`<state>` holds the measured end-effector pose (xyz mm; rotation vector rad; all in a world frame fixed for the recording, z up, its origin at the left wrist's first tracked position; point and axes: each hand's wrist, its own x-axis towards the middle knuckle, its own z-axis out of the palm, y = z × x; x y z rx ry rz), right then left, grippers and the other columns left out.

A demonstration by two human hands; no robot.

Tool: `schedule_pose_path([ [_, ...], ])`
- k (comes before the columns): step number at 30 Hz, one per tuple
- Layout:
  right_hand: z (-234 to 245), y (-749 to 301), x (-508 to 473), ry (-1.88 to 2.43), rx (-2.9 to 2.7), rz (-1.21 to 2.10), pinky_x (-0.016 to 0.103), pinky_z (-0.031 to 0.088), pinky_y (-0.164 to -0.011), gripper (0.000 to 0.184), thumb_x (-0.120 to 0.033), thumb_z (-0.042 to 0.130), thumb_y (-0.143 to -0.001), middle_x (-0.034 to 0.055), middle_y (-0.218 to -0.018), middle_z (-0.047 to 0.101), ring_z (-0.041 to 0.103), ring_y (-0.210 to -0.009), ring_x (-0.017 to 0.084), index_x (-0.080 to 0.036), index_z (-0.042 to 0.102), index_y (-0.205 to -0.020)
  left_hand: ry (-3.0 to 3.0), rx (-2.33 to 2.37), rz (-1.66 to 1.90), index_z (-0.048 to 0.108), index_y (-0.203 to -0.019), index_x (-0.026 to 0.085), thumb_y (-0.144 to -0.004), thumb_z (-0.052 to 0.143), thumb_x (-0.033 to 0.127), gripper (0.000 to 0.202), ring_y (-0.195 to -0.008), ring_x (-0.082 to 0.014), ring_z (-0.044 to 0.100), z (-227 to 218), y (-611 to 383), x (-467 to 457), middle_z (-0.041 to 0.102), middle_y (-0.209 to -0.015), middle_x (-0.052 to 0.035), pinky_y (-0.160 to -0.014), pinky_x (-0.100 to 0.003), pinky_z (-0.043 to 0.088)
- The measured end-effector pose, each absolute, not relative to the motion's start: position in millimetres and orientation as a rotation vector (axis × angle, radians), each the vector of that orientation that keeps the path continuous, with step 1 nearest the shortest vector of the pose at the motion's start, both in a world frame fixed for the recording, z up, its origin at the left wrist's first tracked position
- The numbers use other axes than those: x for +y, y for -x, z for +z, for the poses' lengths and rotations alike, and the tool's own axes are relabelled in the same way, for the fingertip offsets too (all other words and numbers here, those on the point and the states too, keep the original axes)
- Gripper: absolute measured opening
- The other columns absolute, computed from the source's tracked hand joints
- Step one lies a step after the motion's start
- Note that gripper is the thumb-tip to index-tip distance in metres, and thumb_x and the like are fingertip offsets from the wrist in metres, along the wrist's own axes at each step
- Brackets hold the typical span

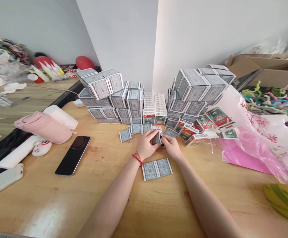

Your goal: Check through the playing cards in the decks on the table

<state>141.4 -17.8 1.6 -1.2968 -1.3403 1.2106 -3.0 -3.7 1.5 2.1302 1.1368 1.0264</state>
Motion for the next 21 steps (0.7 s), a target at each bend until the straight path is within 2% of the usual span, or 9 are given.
schedule_pose_path([
  [5, 0.7, -142.0, -17.5, 1.287, -1.322, 1.219, 0.022, 0.038, -0.053, 0.029, -0.042, 0.044, -0.075, -0.0009, -0.062, 0.047, 0.042, -0.059, 0.012, -0.016, 0.054, -0.067, -2.131, 1.143, 1.019, 0.048, -0.120, 0.026, -0.068, 0.063, 0.018, 0.055, -0.114, -0.0198, 0.047, 0.3, 3.1, -2.9, 0.051, -0.122, -0.0040, -0.100, -0.039, 0.039],
  [9, 0.3, -143.0, -17.3, 1.268, -1.332, 1.243, 0.022, 0.038, -0.053, 0.029, -0.042, 0.046, -0.075, -0.0003, -0.064, 0.048, 0.042, -0.059, 0.011, -0.016, 0.055, -0.067, -2.119, 1.154, 1.035, 0.048, -0.120, 0.026, -0.067, 0.063, 0.016, 0.056, -0.114, -0.0204, 0.047, -2.1, 3.2, -2.2, 0.051, -0.122, -0.0045, -0.100, -0.040, 0.039],
  [16, -0.3, -143.1, -17.6, 1.253, -1.343, 1.258, 0.025, 0.043, -0.058, 0.032, -0.046, 0.050, -0.074, 0.0021, -0.070, 0.054, 0.049, -0.066, 0.015, -0.016, 0.062, -0.078, -2.095, 1.135, 1.064, 0.049, -0.119, 0.026, -0.067, 0.063, 0.013, 0.055, -0.114, -0.0207, 0.047, -2.6, 3.9, -1.5, 0.051, -0.122, -0.0050, -0.100, -0.041, 0.039],
  [21, -2.4, -144.9, -16.7, 1.249, -1.322, 1.272, 0.025, 0.042, -0.059, 0.032, -0.046, 0.053, -0.072, 0.0016, -0.065, 0.055, 0.048, -0.062, 0.014, -0.016, 0.062, -0.066, -2.088, 1.136, 1.071, 0.050, -0.118, 0.025, -0.066, 0.064, 0.013, 0.056, -0.113, -0.0195, 0.048, -2.6, 4.4, -1.1, 0.052, -0.122, -0.0043, -0.100, -0.039, 0.040],
])
